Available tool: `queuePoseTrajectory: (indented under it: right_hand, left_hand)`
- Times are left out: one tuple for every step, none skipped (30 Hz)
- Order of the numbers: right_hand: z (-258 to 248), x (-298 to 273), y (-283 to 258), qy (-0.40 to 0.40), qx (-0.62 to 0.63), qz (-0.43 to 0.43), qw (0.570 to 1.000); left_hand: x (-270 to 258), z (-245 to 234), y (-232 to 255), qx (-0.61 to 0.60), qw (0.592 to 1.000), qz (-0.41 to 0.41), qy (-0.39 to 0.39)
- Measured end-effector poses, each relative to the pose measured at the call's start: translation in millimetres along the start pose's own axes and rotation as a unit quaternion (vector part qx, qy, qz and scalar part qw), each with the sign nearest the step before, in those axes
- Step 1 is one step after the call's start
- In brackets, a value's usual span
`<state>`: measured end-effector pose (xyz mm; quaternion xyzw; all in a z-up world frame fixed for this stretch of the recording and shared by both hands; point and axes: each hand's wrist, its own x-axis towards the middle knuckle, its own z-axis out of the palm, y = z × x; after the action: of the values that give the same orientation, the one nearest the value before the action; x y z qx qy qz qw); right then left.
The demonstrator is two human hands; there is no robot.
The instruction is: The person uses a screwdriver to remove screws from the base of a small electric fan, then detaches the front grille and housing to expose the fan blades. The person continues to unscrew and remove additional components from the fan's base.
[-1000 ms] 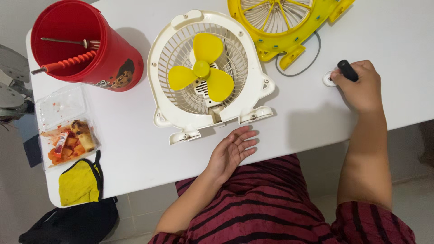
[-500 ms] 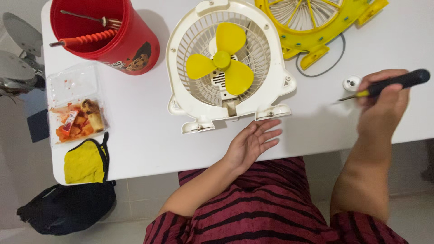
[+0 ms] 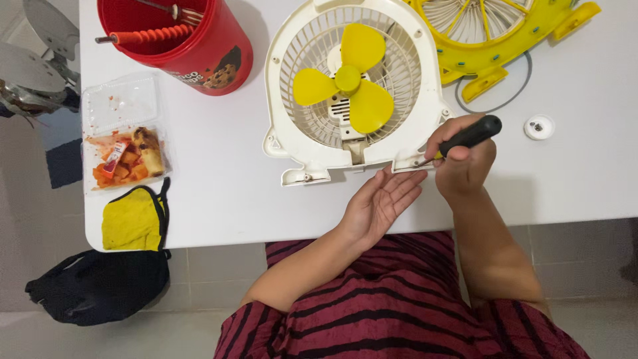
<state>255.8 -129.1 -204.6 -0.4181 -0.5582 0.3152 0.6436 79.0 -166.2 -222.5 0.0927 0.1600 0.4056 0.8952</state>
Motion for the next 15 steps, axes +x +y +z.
queuePoseTrajectory:
  right_hand:
    - [1.1,0.4,0.4,0.002,-0.007,0.000,1.000]
    - [2.0,0.5,0.0,0.004,-0.009,0.001,1.000]
    - [2.9,0.5,-0.8,0.006,-0.011,0.001,1.000]
    - [4.0,1.0,-1.7,0.008,-0.013,0.001,1.000]
    - [5.0,1.1,-3.0,0.006,-0.021,0.004,1.000]
    - [5.8,0.5,-4.4,0.005,-0.030,0.008,1.000]
    - [6.5,0.0,-5.6,0.003,-0.038,0.011,0.999]
    - [7.2,-0.2,-6.7,0.001,-0.047,0.012,0.999]
    - [7.7,-0.2,-7.7,-0.001,-0.056,0.013,0.998]
    - [8.2,0.0,-8.3,-0.003,-0.065,0.013,0.998]
    - [8.8,1.6,-8.1,-0.002,-0.078,0.007,0.997]
    - [9.4,3.4,-7.7,-0.002,-0.090,0.002,0.996]
    - [9.8,3.6,-8.2,-0.001,-0.103,-0.003,0.995]
    - [10.1,3.4,-8.9,-0.004,-0.103,-0.004,0.995]
    - [10.1,2.7,-9.8,-0.007,-0.103,-0.004,0.995]
  left_hand:
    - [0.0,0.6,0.8,0.005,1.000,0.000,0.005]
    - [-0.5,1.4,1.0,0.008,1.000,0.000,0.006]
    - [-1.0,2.3,1.1,0.012,1.000,0.000,0.007]
    - [-1.0,3.3,1.9,0.016,1.000,0.000,0.007]
    - [-1.0,4.2,2.4,0.019,1.000,0.000,0.006]
    - [-1.4,5.0,2.3,0.023,1.000,0.001,0.005]
    - [-1.7,5.4,2.2,0.026,1.000,0.001,0.005]
    - [-2.1,5.6,2.4,0.022,1.000,0.000,0.004]
    - [-2.4,5.6,2.5,0.017,1.000,0.000,0.003]
    - [-2.4,5.6,2.7,0.013,1.000,0.000,0.003]
    - [-2.3,5.6,2.7,0.012,1.000,0.000,0.003]
    - [-2.3,5.5,2.6,0.011,1.000,0.000,0.003]
    - [-2.5,5.4,2.6,0.010,1.000,0.001,0.004]
    - [-2.9,5.3,2.8,0.014,1.000,0.001,0.004]
    - [-3.5,5.2,3.0,0.019,1.000,0.001,0.004]
